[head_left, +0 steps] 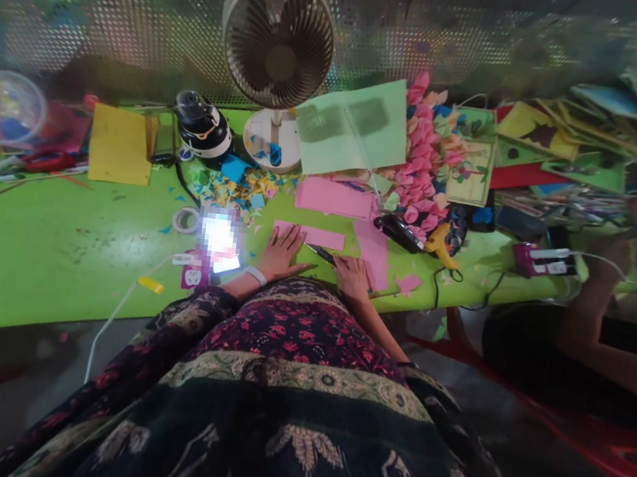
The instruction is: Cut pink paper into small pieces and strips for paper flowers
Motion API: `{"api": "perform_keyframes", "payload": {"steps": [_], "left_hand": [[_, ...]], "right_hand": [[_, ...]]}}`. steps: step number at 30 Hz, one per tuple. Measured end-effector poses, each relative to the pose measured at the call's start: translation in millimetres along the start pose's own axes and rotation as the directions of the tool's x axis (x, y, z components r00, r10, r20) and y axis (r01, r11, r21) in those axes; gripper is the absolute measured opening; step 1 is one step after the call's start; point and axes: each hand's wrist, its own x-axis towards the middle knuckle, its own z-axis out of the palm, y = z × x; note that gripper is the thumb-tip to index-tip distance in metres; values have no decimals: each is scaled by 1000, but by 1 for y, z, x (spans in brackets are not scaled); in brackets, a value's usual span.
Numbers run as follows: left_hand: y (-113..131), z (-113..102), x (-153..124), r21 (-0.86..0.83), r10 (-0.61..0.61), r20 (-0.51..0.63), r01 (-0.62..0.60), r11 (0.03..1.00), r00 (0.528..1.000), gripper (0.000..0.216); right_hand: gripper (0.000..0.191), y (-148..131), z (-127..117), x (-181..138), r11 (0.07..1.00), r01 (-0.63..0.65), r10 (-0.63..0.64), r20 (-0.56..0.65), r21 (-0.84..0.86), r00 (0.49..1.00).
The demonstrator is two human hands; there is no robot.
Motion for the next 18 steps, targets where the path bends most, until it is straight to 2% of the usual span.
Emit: {"api": "perform_keyframes", "payload": {"steps": [4, 10, 18], "left_hand": [[1, -1, 0, 6, -3, 0, 3, 1000, 1000, 94], [2, -1, 0, 13, -8, 3, 8, 1000, 1000, 93], [-8, 0, -2, -31, 10, -31, -11, 999, 999, 91]], "right_hand": [[45, -7, -1, 8, 1000, -5, 5, -14, 7, 1000], [45, -22, -1, 14, 1000, 0, 1, 48, -16, 999], [44, -19, -6, 11, 1000, 15, -15, 47, -19, 999]]}}
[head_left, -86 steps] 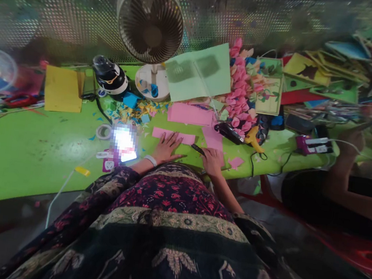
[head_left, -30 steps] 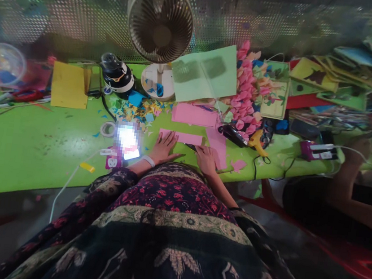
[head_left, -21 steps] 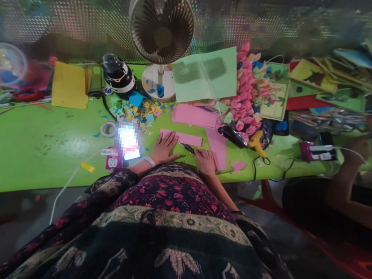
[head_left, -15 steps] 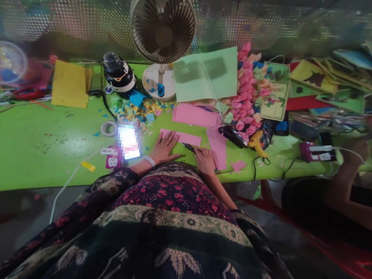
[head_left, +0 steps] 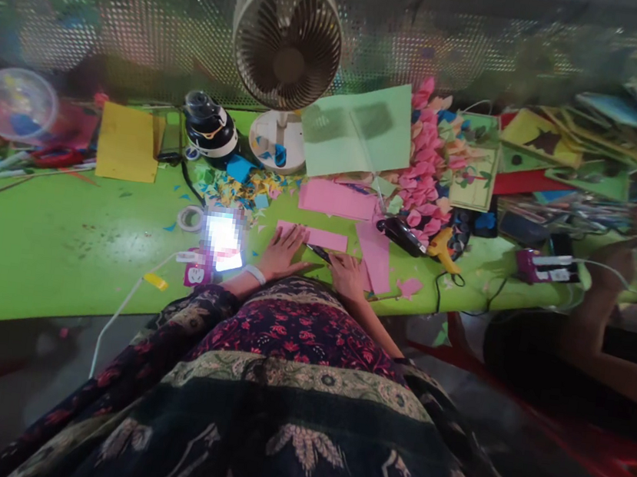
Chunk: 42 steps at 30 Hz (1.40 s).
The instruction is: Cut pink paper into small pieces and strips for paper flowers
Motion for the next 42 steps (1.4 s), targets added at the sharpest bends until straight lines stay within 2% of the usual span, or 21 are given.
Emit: {"api": "perform_keyframes", "payload": {"steps": [5, 15, 24, 30, 35, 39, 42], "left_hand": [[-18, -3, -13, -27, -117, -27, 116, 993, 993, 88], [-20, -5, -16, -11, -112, 6, 112, 994, 994, 89], [-19, -7, -17, 0, -107, 17, 107, 994, 994, 91], [-20, -8, -17, -3, -108, 30, 108, 994, 994, 91], [-18, -8, -17, -4, -109, 19, 109, 994, 994, 90], [-15, -14, -17, -5, -123, 32, 124, 992, 992, 87], [-21, -25, -12, -33, -127, 47, 129, 991, 991, 74]], "right_hand": [[45, 1, -1, 0, 1000, 7, -7, -1, 2, 1000], [45, -24, -5, 23, 999, 9, -8, 34, -45, 999], [47, -23, -5, 8, 998, 13, -7, 86, -65, 996], [45, -31, -5, 20, 998, 53, -51, 50, -40, 997], [44, -33, -6, 19, 996, 75, -71, 82, -41, 994], [43, -33, -7, 16, 997, 62, -58, 90, -43, 994], [43, -33, -7, 17, 998, 49, -44, 86, -49, 995]]}}
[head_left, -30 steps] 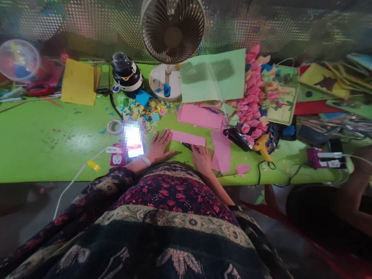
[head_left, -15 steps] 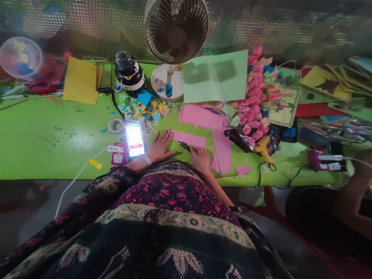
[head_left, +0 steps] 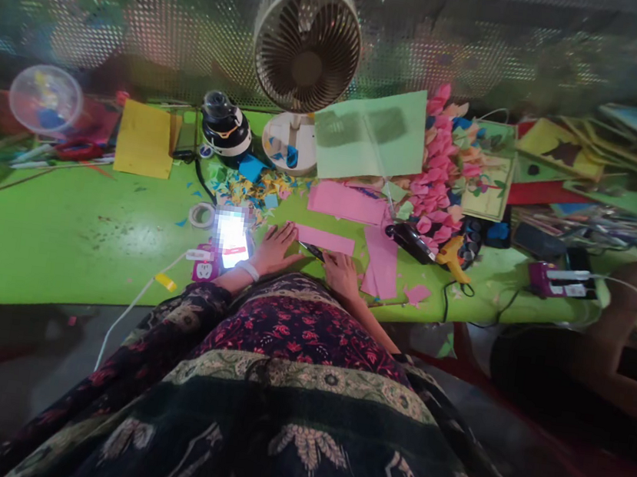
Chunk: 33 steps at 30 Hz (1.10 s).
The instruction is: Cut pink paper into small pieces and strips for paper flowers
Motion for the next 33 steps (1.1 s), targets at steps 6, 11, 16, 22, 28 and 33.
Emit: {"api": "perform_keyframes", "payload": {"steps": [6, 11, 16, 22, 28, 33], "left_hand": [[-33, -37, 35, -80, -86, 3, 86, 993, 996, 40], [-47, -54, 64, -146, -40, 207, 72, 987, 977, 31], [-46, -54, 76, -123, -48, 235, 78, 989, 971, 26], [-45, -52, 77, -116, -55, 234, 84, 990, 971, 28], [-45, -52, 77, -120, -51, 224, 80, 990, 973, 28], [-42, -54, 76, -119, -81, 194, 105, 987, 978, 25]], "right_hand": [[44, 2, 0, 0, 1000, 3, -3, -14, 11, 1000], [44, 1, 1, 2, 999, -2, 2, 1, 33, 1000], [46, -7, 2, 12, 999, 24, -24, 2, 34, 1000], [46, -9, 2, 12, 999, 31, -31, 41, 9, 999], [43, -13, 2, 15, 998, 61, -61, 1, 20, 998], [42, -13, 1, 16, 997, 67, -67, 3, 23, 998]]}}
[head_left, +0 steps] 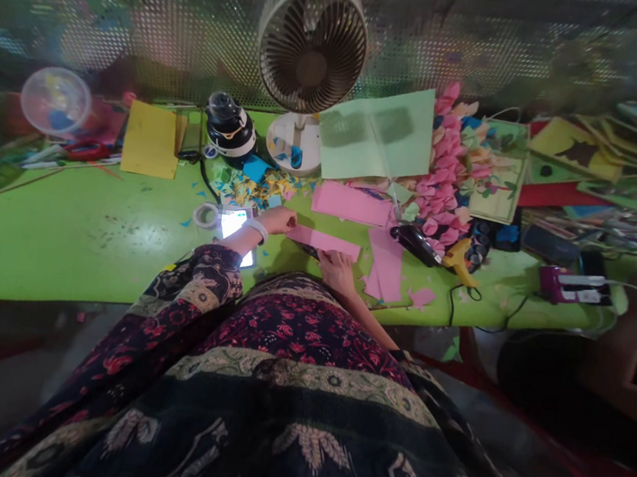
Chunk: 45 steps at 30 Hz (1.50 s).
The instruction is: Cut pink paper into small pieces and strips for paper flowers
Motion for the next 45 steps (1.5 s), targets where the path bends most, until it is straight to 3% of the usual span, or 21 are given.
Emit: {"api": "perform_keyframes", "payload": {"steps": [10, 18, 21, 24, 29, 34, 37, 41, 45], "left_hand": [[1, -2, -1, -15, -13, 26, 14, 1000, 1000, 25], [9, -4, -10, 29, -16, 32, 15, 999, 999, 21], [15, -1, -20, 58, -1, -35, 3, 998, 999, 32], [18, 4, -26, 53, 19, -117, -13, 999, 993, 52], [14, 10, -20, -137, -52, -40, 46, 990, 998, 43], [9, 8, -18, -344, 24, -75, -49, 938, 997, 20], [7, 5, -21, -412, 21, -122, -70, 908, 992, 30], [8, -2, -25, -565, 2, -142, -83, 821, 990, 48], [15, -10, -24, -677, -36, -184, -100, 730, 982, 47]], "right_hand": [[44, -2, -7, 7, 999, 42, -42, 27, 3, 999], [43, -22, 9, 0, 983, 179, -181, 101, 30, 978], [42, -25, 11, -5, 975, 212, -217, 87, 69, 972], [38, -14, 5, -3, 982, 145, -147, 10, 118, 989], [51, 20, -13, 16, 990, -58, 76, -145, 129, 987], [61, 30, -21, 31, 989, -23, 52, -195, 149, 979], [54, 26, -25, 36, 981, 9, 31, -203, 193, 979], [28, 25, -35, 35, 939, -56, 108, -137, 338, 985], [43, 29, -51, 24, 830, -120, 195, -83, 544, 977]]}}
